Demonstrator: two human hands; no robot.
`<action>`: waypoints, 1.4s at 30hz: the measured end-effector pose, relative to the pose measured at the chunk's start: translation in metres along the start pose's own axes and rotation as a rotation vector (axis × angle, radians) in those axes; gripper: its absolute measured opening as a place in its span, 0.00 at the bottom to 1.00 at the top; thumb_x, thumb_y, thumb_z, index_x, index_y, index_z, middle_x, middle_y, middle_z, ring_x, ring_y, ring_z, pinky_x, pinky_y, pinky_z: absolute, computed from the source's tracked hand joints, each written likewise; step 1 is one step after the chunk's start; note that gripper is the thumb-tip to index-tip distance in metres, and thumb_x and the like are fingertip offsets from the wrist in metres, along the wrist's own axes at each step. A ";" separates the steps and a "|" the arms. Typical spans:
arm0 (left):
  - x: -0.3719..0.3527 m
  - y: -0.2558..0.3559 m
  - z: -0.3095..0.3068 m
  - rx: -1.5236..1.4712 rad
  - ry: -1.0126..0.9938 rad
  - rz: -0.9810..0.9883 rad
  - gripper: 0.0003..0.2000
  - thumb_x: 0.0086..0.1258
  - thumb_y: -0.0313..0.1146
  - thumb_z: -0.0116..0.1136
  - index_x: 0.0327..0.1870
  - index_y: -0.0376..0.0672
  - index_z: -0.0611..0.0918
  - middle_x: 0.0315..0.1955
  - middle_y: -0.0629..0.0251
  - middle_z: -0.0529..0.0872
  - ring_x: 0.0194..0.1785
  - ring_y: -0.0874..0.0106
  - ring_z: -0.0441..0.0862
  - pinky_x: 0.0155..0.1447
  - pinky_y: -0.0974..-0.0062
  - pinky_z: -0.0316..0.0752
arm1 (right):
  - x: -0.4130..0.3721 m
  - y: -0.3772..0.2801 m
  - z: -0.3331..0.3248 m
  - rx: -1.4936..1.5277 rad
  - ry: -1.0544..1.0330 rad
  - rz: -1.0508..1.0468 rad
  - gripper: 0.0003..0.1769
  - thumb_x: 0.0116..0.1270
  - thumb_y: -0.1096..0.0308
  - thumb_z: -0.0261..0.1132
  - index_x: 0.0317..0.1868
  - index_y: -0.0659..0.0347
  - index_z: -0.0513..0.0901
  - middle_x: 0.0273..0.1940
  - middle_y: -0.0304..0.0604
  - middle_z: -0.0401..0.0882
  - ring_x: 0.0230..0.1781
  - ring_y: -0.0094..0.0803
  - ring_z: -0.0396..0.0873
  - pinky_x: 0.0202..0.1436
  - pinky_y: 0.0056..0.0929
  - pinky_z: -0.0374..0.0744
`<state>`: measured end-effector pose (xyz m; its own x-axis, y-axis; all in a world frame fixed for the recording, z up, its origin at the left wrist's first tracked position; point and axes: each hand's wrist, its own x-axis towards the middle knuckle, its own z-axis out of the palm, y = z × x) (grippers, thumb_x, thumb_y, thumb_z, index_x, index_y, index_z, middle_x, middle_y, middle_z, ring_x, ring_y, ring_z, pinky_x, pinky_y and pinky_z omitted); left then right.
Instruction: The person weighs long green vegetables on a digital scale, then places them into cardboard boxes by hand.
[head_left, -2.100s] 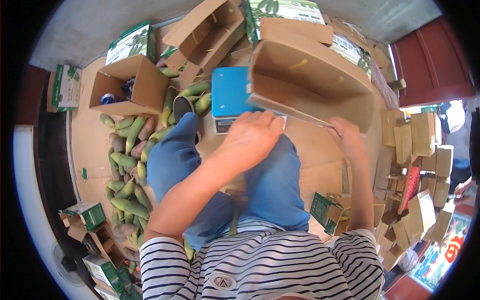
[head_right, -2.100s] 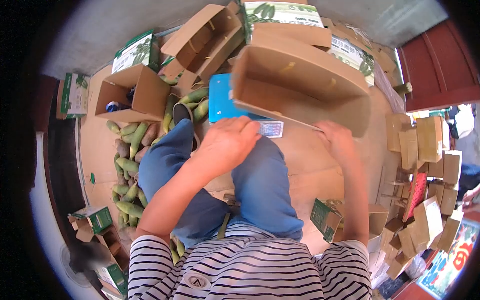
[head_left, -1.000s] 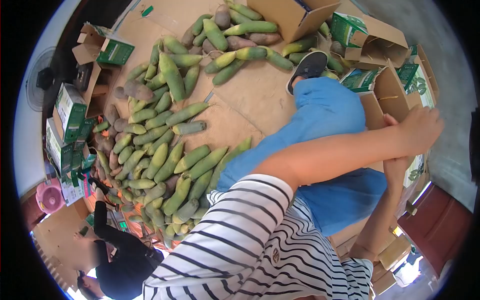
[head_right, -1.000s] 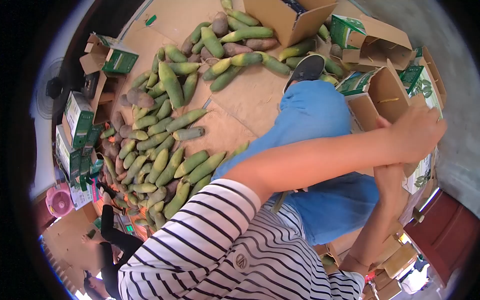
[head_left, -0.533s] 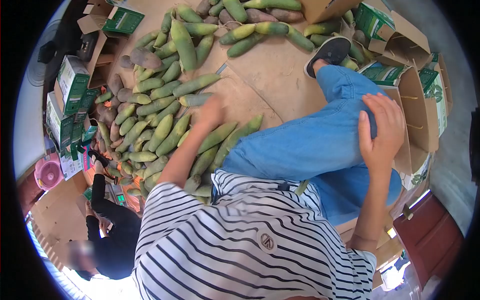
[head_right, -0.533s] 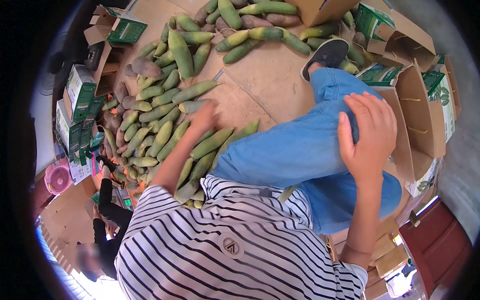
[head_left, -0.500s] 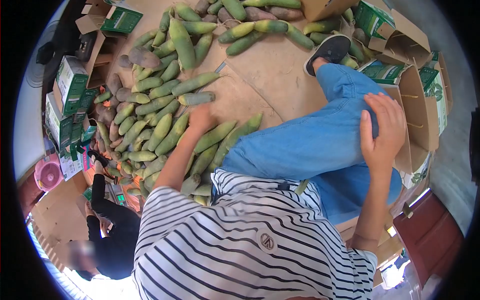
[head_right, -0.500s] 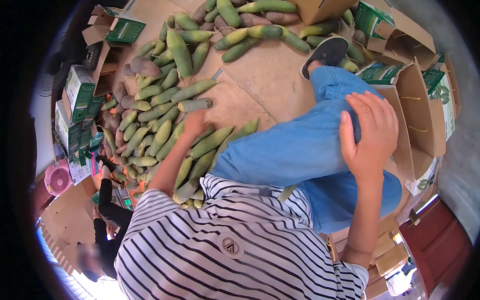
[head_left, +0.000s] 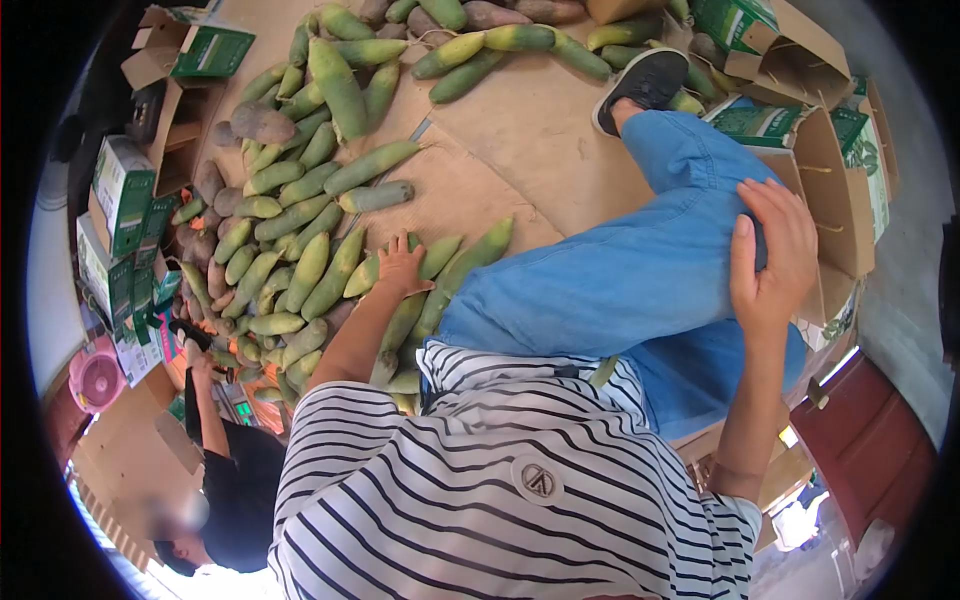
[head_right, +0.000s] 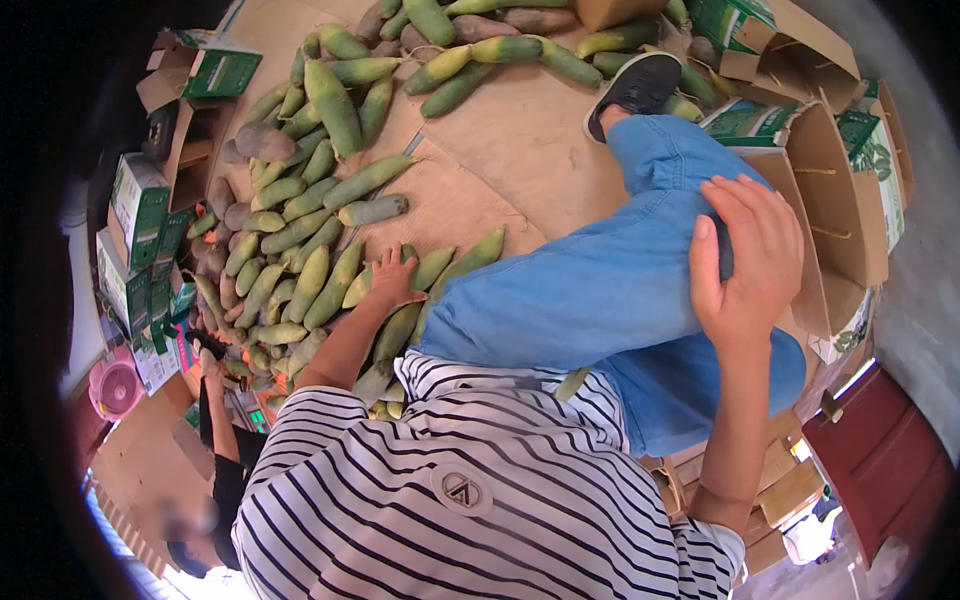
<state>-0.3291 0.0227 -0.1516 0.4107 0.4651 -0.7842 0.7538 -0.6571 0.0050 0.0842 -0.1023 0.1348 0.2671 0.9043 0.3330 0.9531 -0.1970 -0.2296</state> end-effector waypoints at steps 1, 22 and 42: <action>0.004 0.001 -0.001 0.011 -0.023 -0.003 0.39 0.44 0.54 0.71 0.61 0.54 0.70 0.67 0.49 0.58 0.70 0.49 0.55 0.66 0.46 0.56 | 0.000 0.001 -0.001 -0.002 0.003 0.007 0.11 0.55 0.71 0.62 0.40 0.60 0.82 0.43 0.43 0.81 0.49 0.42 0.77 0.57 0.39 0.70; 0.058 0.005 -0.003 0.097 -0.204 -0.017 0.40 0.39 0.55 0.70 0.58 0.50 0.74 0.60 0.51 0.68 0.66 0.51 0.63 0.64 0.47 0.61 | -0.007 0.019 -0.037 0.256 -0.146 0.013 0.15 0.59 0.64 0.63 0.46 0.59 0.80 0.51 0.44 0.77 0.56 0.42 0.72 0.61 0.42 0.68; 0.078 0.148 -0.176 -0.690 0.767 0.536 0.37 0.44 0.36 0.75 0.57 0.31 0.70 0.53 0.46 0.73 0.57 0.56 0.72 0.62 0.64 0.65 | -0.124 0.229 -0.028 0.022 -0.605 0.651 0.18 0.60 0.62 0.64 0.48 0.58 0.76 0.41 0.52 0.80 0.48 0.49 0.77 0.49 0.45 0.74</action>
<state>-0.0957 0.0662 -0.1028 0.7867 0.6173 0.0008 0.4118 -0.5258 0.7443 0.2731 -0.2704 0.0671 0.6282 0.6620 -0.4088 0.6337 -0.7402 -0.2247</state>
